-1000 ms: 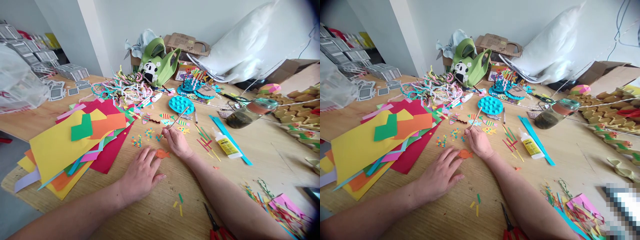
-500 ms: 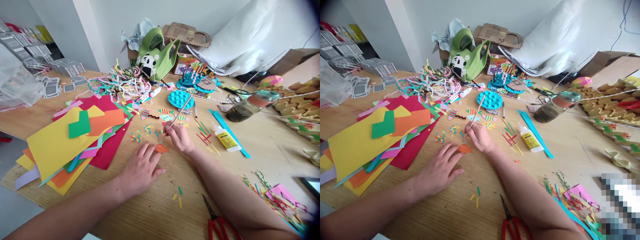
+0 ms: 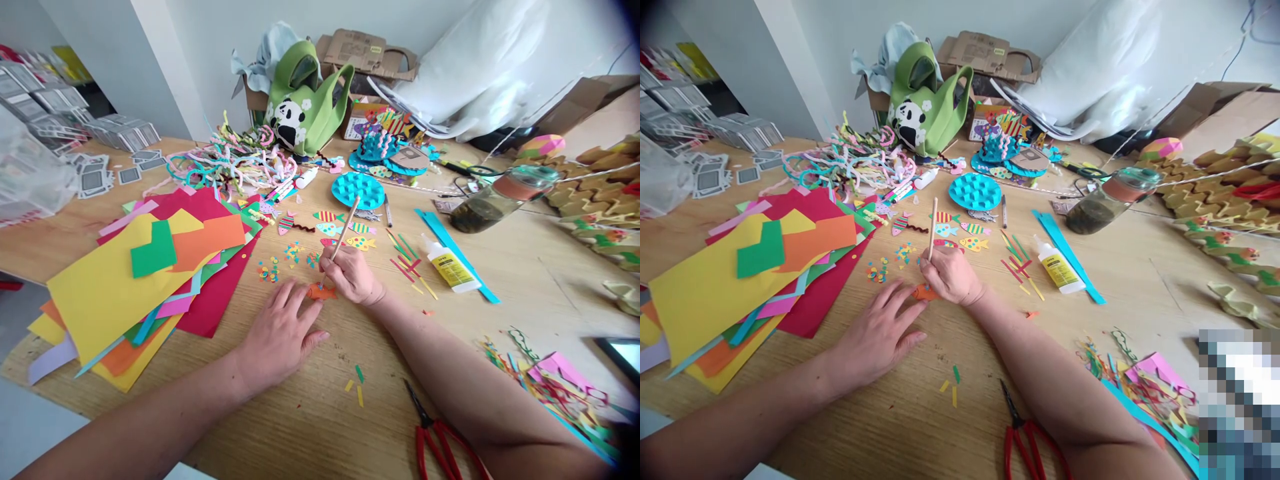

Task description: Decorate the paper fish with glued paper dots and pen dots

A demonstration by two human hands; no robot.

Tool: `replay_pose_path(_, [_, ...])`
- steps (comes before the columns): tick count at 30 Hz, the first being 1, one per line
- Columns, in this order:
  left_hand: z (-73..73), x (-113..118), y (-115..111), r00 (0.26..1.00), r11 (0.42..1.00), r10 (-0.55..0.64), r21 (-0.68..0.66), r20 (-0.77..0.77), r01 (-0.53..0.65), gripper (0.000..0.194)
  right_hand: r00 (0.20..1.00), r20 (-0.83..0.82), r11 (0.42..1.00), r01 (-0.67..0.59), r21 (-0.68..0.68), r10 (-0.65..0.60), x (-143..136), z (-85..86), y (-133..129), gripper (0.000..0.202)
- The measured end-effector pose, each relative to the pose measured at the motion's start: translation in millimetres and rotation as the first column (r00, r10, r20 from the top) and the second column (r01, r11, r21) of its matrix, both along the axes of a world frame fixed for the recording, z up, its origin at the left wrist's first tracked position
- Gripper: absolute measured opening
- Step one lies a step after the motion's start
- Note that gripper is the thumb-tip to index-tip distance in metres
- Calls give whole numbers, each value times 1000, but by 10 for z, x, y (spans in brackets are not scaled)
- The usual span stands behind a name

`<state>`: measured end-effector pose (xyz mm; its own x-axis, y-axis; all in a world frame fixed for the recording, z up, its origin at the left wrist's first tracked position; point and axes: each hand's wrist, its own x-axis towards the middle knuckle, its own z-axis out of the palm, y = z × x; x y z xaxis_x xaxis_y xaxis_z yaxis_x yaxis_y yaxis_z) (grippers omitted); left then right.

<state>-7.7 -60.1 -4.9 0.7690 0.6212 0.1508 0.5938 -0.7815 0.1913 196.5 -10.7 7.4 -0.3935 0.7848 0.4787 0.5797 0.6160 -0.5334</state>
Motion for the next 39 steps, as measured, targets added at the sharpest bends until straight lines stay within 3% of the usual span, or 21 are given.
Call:
replay_pose_path(12, [-4,-4,7,1000,1000,-1,5,10,1,48,998,52,998,-31,46,29,-26,-35,6,32])
replay_pose_path(20, [12,2,1,1000,1000,-1,16,-7,1,47,997,26,985,-79,155,75,-46,-72,33,27])
replay_pose_path(39, [12,-1,-6,1000,1000,-1,16,-13,1,49,994,79,983,-89,158,78,-51,-41,26,24])
